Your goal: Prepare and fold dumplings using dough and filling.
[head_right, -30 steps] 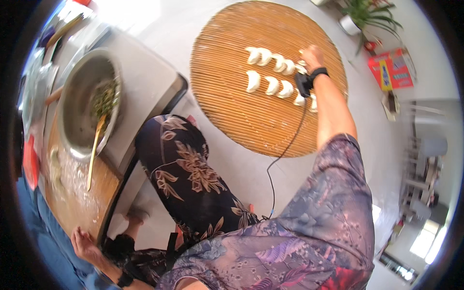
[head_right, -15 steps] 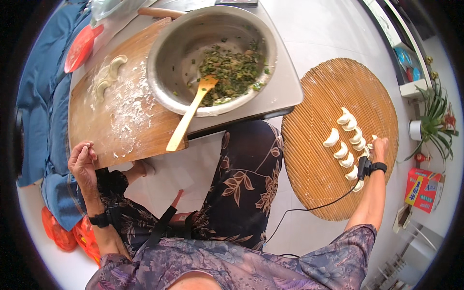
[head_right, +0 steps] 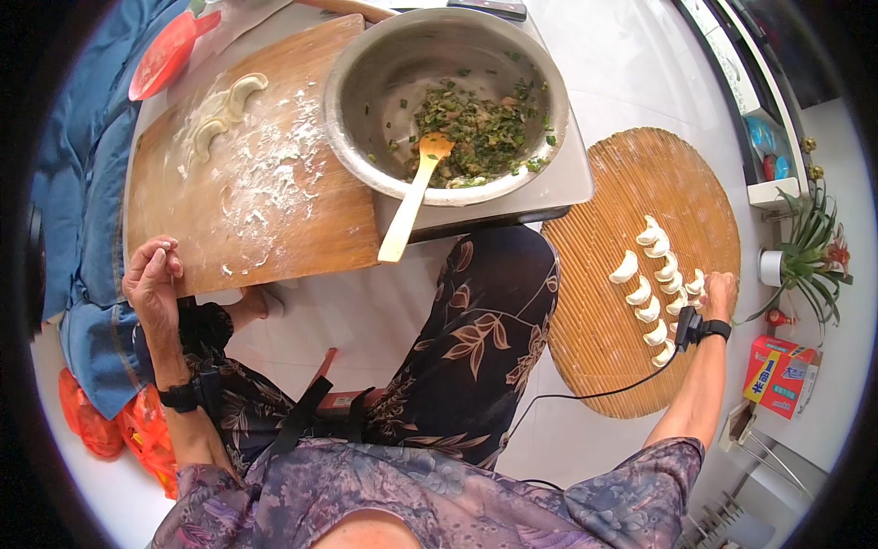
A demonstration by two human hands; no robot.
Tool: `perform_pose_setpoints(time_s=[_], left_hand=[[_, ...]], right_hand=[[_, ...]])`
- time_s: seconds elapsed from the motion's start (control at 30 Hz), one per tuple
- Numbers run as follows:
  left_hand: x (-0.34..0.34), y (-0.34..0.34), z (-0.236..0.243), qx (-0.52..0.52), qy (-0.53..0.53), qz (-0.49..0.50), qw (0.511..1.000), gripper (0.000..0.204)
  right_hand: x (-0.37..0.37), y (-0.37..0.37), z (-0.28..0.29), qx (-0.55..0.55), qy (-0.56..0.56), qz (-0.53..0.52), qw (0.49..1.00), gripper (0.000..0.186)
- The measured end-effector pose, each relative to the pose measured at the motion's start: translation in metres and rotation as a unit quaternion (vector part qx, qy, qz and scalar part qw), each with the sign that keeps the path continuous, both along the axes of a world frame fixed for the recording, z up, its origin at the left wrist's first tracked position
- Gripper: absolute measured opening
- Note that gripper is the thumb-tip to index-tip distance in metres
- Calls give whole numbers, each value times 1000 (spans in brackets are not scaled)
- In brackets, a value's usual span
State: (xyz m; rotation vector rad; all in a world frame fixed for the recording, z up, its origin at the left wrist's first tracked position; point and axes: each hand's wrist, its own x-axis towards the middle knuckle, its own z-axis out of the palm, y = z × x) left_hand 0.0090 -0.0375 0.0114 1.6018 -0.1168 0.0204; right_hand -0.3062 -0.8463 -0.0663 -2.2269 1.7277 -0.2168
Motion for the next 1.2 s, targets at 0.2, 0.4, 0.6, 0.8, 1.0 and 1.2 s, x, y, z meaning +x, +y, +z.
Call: perform_pose_setpoints(time_s=[0.2,0.4,0.6,0.8,1.0,1.2], left_hand=[[2,-7,-3,-21,6,-13,1000,14],[3,-5,-7,-34,8,-36,999,13],[-3,-8,1,-40,26,-20,999,6],[-9,-6,1,-83,53,-43,994,5],[-16,-12,10,-80,81,-56,992,5],[-18,-5,6,-91,93,-66,989,4]], right_hand=[[42,-13,52,130,-197,113,965,19],[178,112,163,52,-188,263,945,31],[285,308,244,50,-177,502,845,35],[357,434,251,41,-138,709,691,33],[430,502,206,-17,-56,824,564,27],[457,531,140,-264,-63,824,496,42]])
